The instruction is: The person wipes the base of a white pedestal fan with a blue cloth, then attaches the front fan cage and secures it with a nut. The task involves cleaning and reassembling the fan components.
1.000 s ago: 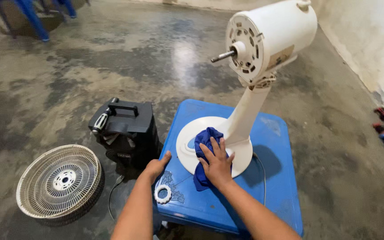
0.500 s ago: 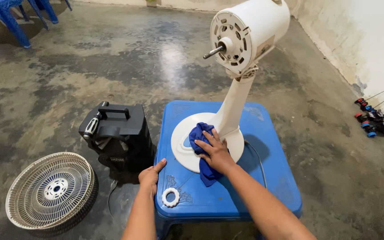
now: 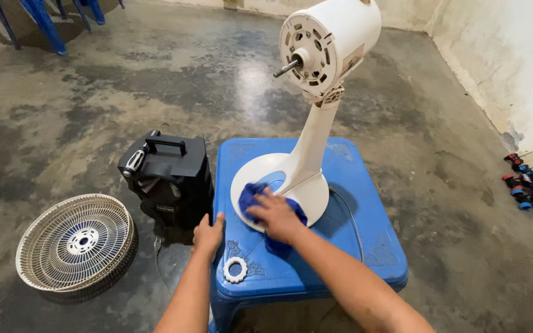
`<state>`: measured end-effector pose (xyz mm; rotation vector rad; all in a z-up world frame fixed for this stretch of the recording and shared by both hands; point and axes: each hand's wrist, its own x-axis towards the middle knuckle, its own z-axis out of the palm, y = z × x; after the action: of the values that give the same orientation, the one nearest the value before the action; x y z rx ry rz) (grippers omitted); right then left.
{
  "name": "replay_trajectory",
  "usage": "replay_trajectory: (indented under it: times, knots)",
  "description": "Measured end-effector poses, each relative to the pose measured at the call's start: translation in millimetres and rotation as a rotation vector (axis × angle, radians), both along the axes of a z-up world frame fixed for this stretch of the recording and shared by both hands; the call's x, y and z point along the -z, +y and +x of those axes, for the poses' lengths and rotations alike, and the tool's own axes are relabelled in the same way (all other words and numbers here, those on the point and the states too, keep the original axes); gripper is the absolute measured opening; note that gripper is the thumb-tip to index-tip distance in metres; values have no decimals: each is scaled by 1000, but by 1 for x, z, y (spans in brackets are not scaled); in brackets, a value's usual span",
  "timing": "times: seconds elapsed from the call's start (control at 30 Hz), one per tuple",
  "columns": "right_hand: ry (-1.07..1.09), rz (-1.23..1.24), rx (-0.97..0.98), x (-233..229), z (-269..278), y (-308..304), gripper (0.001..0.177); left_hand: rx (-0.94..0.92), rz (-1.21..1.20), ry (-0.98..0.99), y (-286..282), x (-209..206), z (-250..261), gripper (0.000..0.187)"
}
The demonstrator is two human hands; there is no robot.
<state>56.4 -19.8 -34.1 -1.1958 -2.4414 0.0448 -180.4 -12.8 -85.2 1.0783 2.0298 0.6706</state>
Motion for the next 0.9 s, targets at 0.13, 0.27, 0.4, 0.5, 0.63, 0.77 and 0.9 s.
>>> replay_trajectory:
  times: [0.13,0.27,0.4,0.5,0.63,0.77,0.9]
  knots:
    - [-162,-18,-74,-7,6,7,49,162,12,168,-4,-15,16,68]
    - [40,112,264,-16,15,21,49,176,-18,206,-14,-13,17,64]
    - [35,57,277,-4,-24,10,48,190,-23,215,-15,-16,15,62]
    - [-77,37,21,11,-39,-15,42,181,-29,226,-17,-21,17,61]
    - [-62,100,-112,11,-10,-20,40,183,-41,208,-21,-30,17,60]
    - [22,303,-16,-5,41,-2,38,188,-72,193,-21,-41,13,62]
    - [81,305,123,-4,23,3,35,172,-66,182,-22,-51,14,62]
